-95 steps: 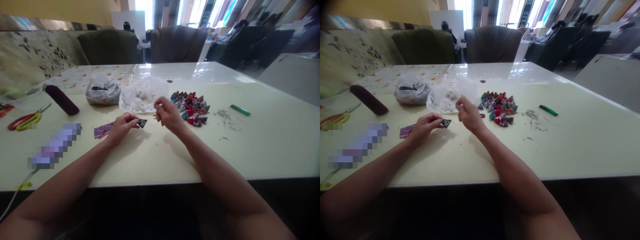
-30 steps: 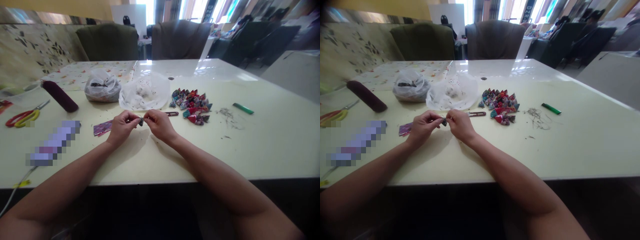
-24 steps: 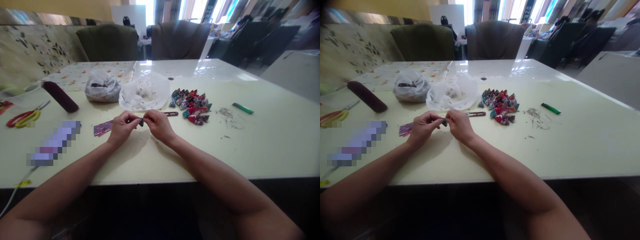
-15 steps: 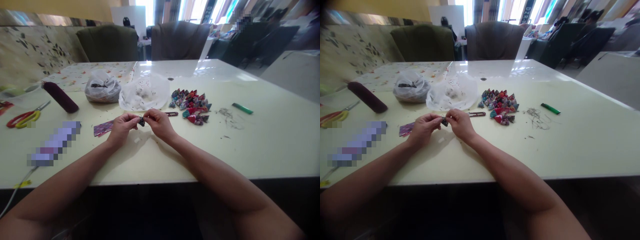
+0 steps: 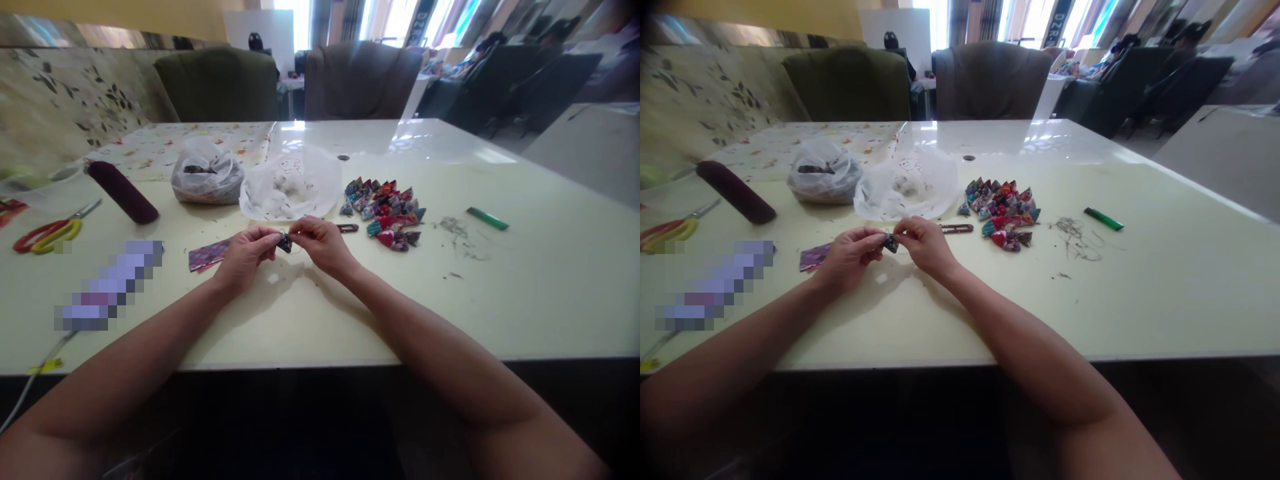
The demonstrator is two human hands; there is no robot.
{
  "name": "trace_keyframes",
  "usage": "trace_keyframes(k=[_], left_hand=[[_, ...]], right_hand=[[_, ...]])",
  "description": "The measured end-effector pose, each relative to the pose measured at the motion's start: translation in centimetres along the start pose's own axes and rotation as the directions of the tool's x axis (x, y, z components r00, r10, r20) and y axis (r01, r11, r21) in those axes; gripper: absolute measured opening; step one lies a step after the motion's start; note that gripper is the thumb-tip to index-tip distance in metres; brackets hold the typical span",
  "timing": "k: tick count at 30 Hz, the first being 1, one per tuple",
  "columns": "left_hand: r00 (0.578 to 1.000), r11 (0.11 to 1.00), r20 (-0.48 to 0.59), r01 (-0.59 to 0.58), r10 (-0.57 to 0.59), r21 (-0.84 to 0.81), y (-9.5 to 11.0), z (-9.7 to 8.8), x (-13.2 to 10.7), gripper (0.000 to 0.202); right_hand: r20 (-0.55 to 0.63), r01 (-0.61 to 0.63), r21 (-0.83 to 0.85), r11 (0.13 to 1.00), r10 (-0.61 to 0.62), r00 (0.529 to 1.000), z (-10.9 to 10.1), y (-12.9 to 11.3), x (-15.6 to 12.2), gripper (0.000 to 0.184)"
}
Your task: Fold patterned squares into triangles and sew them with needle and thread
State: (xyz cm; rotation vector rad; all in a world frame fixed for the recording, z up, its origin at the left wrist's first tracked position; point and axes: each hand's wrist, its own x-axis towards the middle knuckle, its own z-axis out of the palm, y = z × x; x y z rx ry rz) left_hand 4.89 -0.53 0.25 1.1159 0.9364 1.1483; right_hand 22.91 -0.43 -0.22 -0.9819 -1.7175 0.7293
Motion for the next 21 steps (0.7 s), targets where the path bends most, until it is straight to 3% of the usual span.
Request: trace_keyframes(k=[8, 21], left_hand=[[0.999, 1.000, 0.036, 0.028, -0.028, -0.014, -0.04, -0.13, 0.04, 0.017], [0.985, 0.989, 0.128, 0.124, -0.113, -0.082, 0.46, 0.04, -0.16, 0.019]], right_hand=[[0.086, -0.062, 0.220, 0.974, 0.044, 0.995, -0.41, 0.92, 0.30, 0.016], [0.110, -0.084, 0.292, 0.953, 0.054, 0.992, -0.69, 0.66, 0.33, 0.016]])
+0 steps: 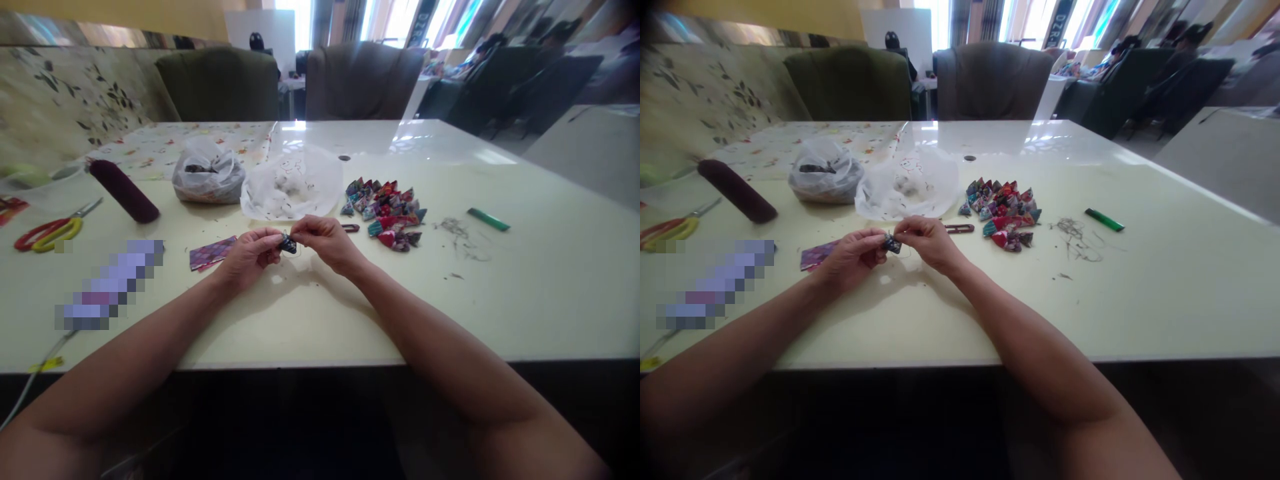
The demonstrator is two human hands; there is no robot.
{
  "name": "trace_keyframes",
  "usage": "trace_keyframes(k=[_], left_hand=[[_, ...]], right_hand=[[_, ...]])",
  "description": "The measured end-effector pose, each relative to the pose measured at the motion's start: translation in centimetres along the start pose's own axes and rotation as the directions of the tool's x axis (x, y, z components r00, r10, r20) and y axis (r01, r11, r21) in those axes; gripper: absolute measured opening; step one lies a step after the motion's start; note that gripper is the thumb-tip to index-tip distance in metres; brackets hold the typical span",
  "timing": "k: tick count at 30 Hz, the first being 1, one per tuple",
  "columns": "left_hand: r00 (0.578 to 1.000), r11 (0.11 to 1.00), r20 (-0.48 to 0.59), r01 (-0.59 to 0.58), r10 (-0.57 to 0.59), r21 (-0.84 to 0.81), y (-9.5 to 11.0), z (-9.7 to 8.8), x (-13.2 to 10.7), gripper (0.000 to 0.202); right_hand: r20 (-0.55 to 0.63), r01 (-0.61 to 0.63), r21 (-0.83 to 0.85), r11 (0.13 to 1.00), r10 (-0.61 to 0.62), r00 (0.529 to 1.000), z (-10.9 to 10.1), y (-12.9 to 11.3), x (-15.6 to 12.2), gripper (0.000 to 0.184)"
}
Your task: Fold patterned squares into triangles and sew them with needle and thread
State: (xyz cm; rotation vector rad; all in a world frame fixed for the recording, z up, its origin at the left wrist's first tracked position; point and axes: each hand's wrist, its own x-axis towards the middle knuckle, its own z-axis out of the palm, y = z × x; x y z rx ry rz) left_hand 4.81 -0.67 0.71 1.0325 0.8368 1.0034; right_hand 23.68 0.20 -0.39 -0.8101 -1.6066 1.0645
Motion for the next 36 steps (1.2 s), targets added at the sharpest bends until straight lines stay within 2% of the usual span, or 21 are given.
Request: trace_keyframes(k=[8, 13, 18, 25, 31, 36], left_hand=[[1.000, 1.000, 0.024, -0.013, 0.013, 0.020, -0.2, -0.2, 0.1, 0.020], [0.999, 0.994, 0.026, -0.033, 0.030, 0.102, -0.3, -0.3, 0.1, 0.023], [0.994, 0.977, 0.000, -0.106, 0.108, 0.187, -0.5, -0.1, 0.0, 0.025], [0.974, 0.964, -0.040, -0.216, 0.225, 0.157, -0.5, -0.3, 0.1, 0.020], [0.964, 0.944, 0.016, -0.262, 0.264, 0.202, -0.9, -0.5, 0.2, 0.018], [0.958, 0.900, 0.059, -0.283, 0.280, 0.332, -1.1, -0.4, 0.0, 0.012]], right_hand=[[-0.028, 0.057, -0.136, 0.989, -0.062, 0.998, 0.4, -0.3, -0.2, 0.008], [-0.043, 0.076, -0.224, 0.972, -0.088, 0.995, 1.0, -1.0, -0.5, 0.011], [-0.066, 0.043, -0.272, 0.961, -0.063, 0.996, 1.3, -0.9, -0.7, 0.016], [-0.077, 0.020, -0.290, 0.957, -0.044, 0.996, 0.7, -1.1, -0.6, 0.010], [-0.098, 0.006, -0.328, 0.945, -0.041, 0.994, 1.2, -1.3, -1.1, 0.008], [-0.094, 0.006, -0.322, 0.947, -0.038, 0.995, 1.8, -1.3, -1.4, 0.010]])
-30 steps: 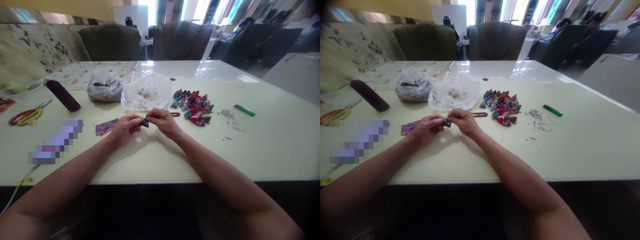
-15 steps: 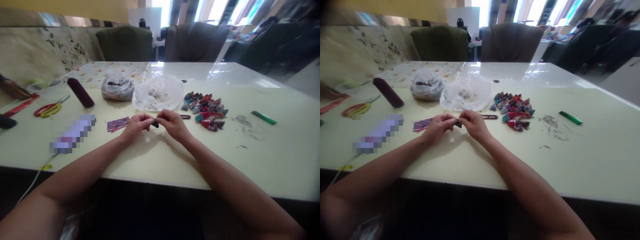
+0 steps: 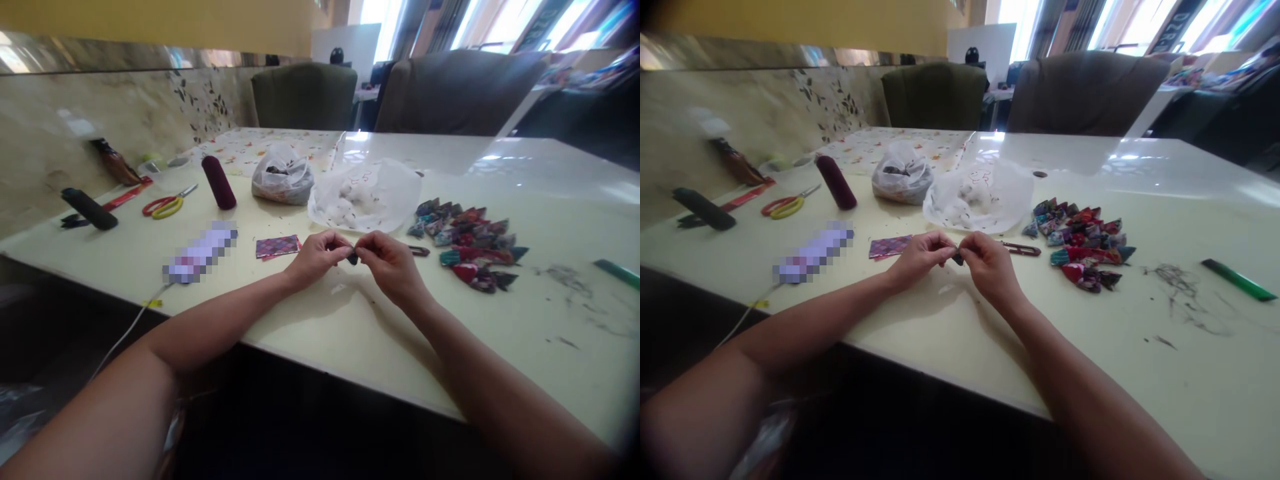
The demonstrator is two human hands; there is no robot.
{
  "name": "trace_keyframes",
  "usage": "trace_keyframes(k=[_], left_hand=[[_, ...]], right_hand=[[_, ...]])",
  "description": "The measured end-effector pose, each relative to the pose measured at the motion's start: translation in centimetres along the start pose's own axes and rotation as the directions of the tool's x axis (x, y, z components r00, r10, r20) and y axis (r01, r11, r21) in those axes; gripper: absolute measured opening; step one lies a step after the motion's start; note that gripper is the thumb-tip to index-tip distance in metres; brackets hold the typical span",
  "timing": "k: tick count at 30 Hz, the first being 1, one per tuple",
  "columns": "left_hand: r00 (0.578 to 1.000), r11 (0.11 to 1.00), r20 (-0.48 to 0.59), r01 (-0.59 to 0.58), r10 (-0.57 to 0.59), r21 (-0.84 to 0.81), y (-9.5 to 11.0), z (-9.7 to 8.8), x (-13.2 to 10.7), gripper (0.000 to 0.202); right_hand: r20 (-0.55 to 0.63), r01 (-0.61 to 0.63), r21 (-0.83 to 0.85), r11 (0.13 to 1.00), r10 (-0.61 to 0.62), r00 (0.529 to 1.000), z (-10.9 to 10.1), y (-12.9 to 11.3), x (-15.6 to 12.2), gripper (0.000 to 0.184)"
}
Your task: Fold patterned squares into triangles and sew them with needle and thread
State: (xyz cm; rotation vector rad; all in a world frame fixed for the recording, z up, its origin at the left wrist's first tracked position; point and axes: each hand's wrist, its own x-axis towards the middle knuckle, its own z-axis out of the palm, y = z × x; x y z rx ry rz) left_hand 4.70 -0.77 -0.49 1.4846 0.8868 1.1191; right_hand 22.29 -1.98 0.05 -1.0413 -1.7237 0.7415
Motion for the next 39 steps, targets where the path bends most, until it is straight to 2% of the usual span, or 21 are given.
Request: trace_keyframes(k=[3, 6, 9, 12, 17, 21, 25, 28, 30, 31, 33, 35, 37, 39], left_hand=[[0.998, 0.996, -0.023, -0.054, 0.056, 0.067, 0.2, -0.2, 0.0, 0.012], [0.995, 0.996, -0.034, -0.089, 0.090, 0.024, 0.3, -0.6, 0.3, 0.012], [1.000, 0.993, -0.010, -0.017, 0.016, -0.120, 0.2, -1.2, 0.8, 0.015], [0.999, 0.981, 0.011, 0.042, -0.041, -0.191, 0.0, -1.7, 1.3, 0.020], [0.998, 0.979, 0.007, 0.066, -0.066, -0.192, -0.1, -2.4, 1.7, 0.021], [0.996, 0.983, 0.003, 0.086, -0.086, -0.160, 0.2, -2.5, 1.9, 0.021], [0.992, 0.986, -0.094, 0.064, -0.079, -0.156, 0.4, -2.5, 2.1, 0.018], [0.975, 0.984, -0.210, 0.038, -0.075, -0.175, 0.4, -2.8, 2.5, 0.016], [0.960, 0.982, -0.270, 0.028, -0.079, -0.189, 0.4, -3.0, 2.7, 0.017], [0.955, 0.980, -0.285, 0.027, -0.084, -0.198, 0.3, -3.2, 2.8, 0.018], [0.953, 0.974, -0.291, 0.020, -0.086, -0.225, 0.2, -3.4, 2.9, 0.021], [0.958, 0.965, -0.274, 0.009, -0.083, -0.260, 0.1, -3.6, 3.0, 0.023], [0.967, 0.958, -0.240, 0.009, -0.080, -0.285, -0.1, -3.6, 3.0, 0.024], [0.976, 0.955, -0.201, 0.023, -0.085, -0.295, -0.3, -3.6, 2.9, 0.024]], right_hand=[[-0.005, 0.006, 0.027, 1.000, -0.005, 1.000, -0.3, 0.0, 0.2, 0.012], [-0.037, -0.008, 0.029, 1.000, 0.009, 0.999, -1.2, 0.1, 0.6, 0.017], [-0.097, -0.051, 0.031, 0.998, 0.053, 0.994, -2.3, 0.7, 1.2, 0.022], [-0.173, -0.063, 0.022, 0.998, 0.066, 0.983, -3.4, 1.6, 1.7, 0.025], [-0.238, -0.029, -0.039, 0.999, 0.019, 0.971, -4.2, 2.8, 2.3, 0.024], [-0.253, -0.010, -0.115, 0.993, -0.020, 0.967, -4.1, 2.6, 2.3, 0.021], [-0.249, 0.027, -0.117, 0.993, -0.055, 0.967, -3.7, 1.8, 2.1, 0.021], [-0.165, -0.021, 0.058, 0.998, 0.030, 0.986, -2.9, 1.0, 1.7, 0.026], [-0.045, -0.154, 0.256, 0.954, 0.171, 0.984, -2.2, 0.4, 1.4, 0.027], [0.031, -0.248, 0.351, 0.903, 0.254, 0.967, -1.9, 0.2, 1.2, 0.027], [0.199, -0.448, 0.475, 0.757, 0.403, 0.893, -1.3, -0.1, 0.9, 0.025], [0.315, -0.591, 0.503, 0.631, 0.503, 0.805, -1.0, -0.2, 0.8, 0.020], [0.331, -0.645, 0.515, 0.564, 0.564, 0.757, -1.0, -0.1, 0.9, 0.014], [0.280, -0.635, 0.564, 0.528, 0.601, 0.749, -1.1, 0.3, 1.1, 0.011]])
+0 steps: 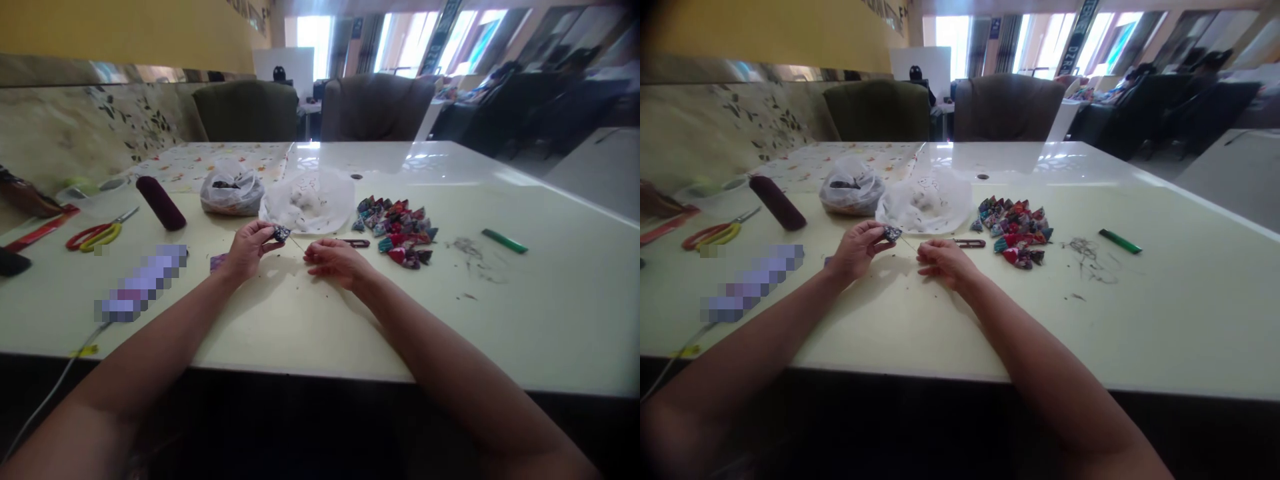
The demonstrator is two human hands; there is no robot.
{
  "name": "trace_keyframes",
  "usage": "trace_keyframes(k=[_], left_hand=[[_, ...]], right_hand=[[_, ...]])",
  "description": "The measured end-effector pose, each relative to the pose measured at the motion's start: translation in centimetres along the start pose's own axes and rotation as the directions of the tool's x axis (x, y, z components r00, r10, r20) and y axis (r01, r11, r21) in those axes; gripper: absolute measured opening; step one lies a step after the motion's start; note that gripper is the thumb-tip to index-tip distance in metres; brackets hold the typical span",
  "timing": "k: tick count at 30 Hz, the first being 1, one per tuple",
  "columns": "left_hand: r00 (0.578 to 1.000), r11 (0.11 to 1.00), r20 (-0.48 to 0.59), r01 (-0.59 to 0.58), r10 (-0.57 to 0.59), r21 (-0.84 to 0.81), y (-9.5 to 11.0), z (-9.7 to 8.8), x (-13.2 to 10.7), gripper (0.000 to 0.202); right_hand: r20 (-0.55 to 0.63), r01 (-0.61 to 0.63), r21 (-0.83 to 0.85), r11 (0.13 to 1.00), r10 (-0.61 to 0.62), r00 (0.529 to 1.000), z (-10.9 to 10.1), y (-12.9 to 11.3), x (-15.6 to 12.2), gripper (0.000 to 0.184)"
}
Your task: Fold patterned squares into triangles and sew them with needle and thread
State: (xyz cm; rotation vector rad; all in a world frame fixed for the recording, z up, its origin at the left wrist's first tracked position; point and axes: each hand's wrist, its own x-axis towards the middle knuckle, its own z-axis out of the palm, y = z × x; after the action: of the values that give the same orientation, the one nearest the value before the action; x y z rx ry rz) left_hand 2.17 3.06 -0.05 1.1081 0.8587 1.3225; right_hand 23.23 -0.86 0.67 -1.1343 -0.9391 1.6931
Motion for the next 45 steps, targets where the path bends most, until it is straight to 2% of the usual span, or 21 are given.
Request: trace_keyframes(k=[4, 6, 8, 10, 12, 15, 18, 25, 29, 33, 38, 41, 45], left_hand=[[0.999, 1.000, 0.036, 0.007, -0.007, -0.004, 0.0, 0.1, -0.2, 0.024], [0.999, 1.000, 0.044, 0.003, -0.004, 0.022, 0.2, 0.3, -0.4, 0.025], [0.996, 0.994, 0.085, 0.015, -0.024, 0.106, 0.3, 0.7, -0.8, 0.026], [0.981, 0.974, 0.171, 0.056, -0.094, 0.218, 0.2, 1.1, -1.3, 0.028], [0.945, 0.948, 0.263, 0.111, -0.194, 0.298, -0.1, 1.6, -1.9, 0.032], [0.898, 0.926, 0.337, 0.167, -0.284, 0.338, -0.4, 2.0, -2.5, 0.037], [0.884, 0.921, 0.360, 0.167, -0.298, 0.351, -0.4, 2.2, -2.7, 0.039], [0.868, 0.904, 0.371, 0.177, -0.330, 0.389, -0.4, 2.2, -2.8, 0.031], [0.873, 0.895, 0.358, 0.173, -0.333, 0.411, -0.5, 2.3, -2.9, 0.025], [0.873, 0.899, 0.364, 0.165, -0.324, 0.405, -0.7, 2.4, -2.9, 0.023], [0.869, 0.879, 0.380, 0.117, -0.316, 0.463, -0.6, 2.7, -3.2, 0.014], [0.870, 0.864, 0.377, 0.102, -0.318, 0.493, -0.1, 3.0, -3.4, 0.010], [0.874, 0.862, 0.365, 0.111, -0.322, 0.494, 0.4, 3.3, -3.6, 0.010]], right_hand=[[-0.099, 0.036, 0.082, 0.996, -0.028, 0.995, -0.9, 0.1, 0.9, 0.012], [-0.149, 0.106, -0.040, 0.994, -0.111, 0.983, -1.1, 0.3, 1.3, 0.013], [-0.160, 0.243, -0.274, 0.930, -0.293, 0.943, -1.1, 0.5, 1.4, 0.013], [-0.054, 0.403, -0.475, 0.783, -0.482, 0.874, -0.8, 0.6, 1.3, 0.012], [0.117, 0.533, -0.567, 0.628, -0.580, 0.806, -0.3, 0.5, 0.9, 0.011], [0.308, 0.629, -0.628, 0.459, -0.595, 0.742, 0.3, 0.4, 0.1, 0.009], [0.389, 0.637, -0.674, 0.375, -0.553, 0.736, 0.6, 0.2, -0.2, 0.008], [0.359, 0.550, -0.748, 0.371, -0.470, 0.806, 0.3, 0.1, -0.1, 0.004], [0.394, 0.554, -0.750, 0.360, -0.429, 0.813, 0.3, -0.1, -0.3, 0.007], [0.444, 0.586, -0.737, 0.337, -0.412, 0.796, 0.2, -0.2, -0.4, 0.011], [0.499, 0.663, -0.685, 0.303, -0.468, 0.730, 0.6, -0.1, -0.7, 0.016], [0.470, 0.685, -0.622, 0.378, -0.519, 0.714, 0.9, 0.1, -0.8, 0.015], [0.413, 0.685, -0.556, 0.471, -0.558, 0.720, 1.0, 0.5, -0.8, 0.010]])
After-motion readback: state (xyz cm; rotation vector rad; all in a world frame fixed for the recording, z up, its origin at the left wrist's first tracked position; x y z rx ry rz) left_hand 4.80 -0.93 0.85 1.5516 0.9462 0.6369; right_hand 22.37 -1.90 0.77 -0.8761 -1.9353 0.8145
